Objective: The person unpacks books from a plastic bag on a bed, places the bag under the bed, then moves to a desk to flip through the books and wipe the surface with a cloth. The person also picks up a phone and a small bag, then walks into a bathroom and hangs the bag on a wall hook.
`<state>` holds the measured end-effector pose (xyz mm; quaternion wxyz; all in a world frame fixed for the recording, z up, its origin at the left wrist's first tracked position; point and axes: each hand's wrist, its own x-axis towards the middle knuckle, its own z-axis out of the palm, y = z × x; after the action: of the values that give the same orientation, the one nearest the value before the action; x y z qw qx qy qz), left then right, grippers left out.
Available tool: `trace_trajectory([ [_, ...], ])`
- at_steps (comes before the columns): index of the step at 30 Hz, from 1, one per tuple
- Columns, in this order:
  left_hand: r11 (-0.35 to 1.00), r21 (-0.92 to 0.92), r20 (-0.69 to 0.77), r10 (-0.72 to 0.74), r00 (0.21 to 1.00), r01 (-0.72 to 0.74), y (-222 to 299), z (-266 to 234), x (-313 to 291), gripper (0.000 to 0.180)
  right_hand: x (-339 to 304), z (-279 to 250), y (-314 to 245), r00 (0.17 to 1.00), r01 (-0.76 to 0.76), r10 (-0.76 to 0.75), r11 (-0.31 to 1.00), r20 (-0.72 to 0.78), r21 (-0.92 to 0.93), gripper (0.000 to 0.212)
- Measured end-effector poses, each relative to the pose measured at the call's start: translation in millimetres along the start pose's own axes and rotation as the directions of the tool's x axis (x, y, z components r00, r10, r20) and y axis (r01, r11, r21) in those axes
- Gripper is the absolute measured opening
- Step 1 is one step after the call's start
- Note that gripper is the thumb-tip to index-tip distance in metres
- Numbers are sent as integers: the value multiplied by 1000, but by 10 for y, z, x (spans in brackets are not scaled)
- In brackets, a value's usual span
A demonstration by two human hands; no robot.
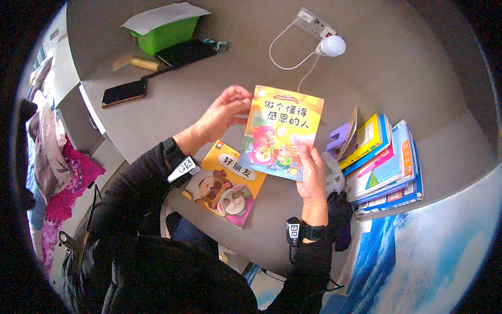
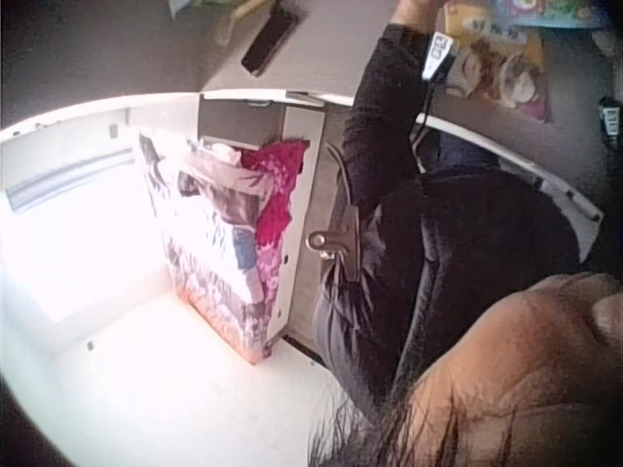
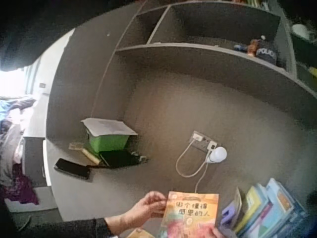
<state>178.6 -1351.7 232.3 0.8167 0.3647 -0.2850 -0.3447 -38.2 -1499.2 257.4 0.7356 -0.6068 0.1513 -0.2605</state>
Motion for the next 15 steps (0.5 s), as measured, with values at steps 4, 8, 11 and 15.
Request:
trace_trajectory([
  [4,969,210,246,-180,953,129,-120,111,-99,28,46,39,38,987,127,-138,985,-84,-121,34],
  [8,850,512,323,-61,944,-121,-178,171,-150,53,-15,203,99,952,254,-301,873,-50,-417,35],
  [11,756,623,344,-35,938,-200,-197,168,-163,67,-89,368,99,937,300,-330,595,114,-746,54],
  [15,812,542,352,12,936,-215,-282,190,-193,69,-67,615,237,887,422,-348,344,304,-839,81],
])
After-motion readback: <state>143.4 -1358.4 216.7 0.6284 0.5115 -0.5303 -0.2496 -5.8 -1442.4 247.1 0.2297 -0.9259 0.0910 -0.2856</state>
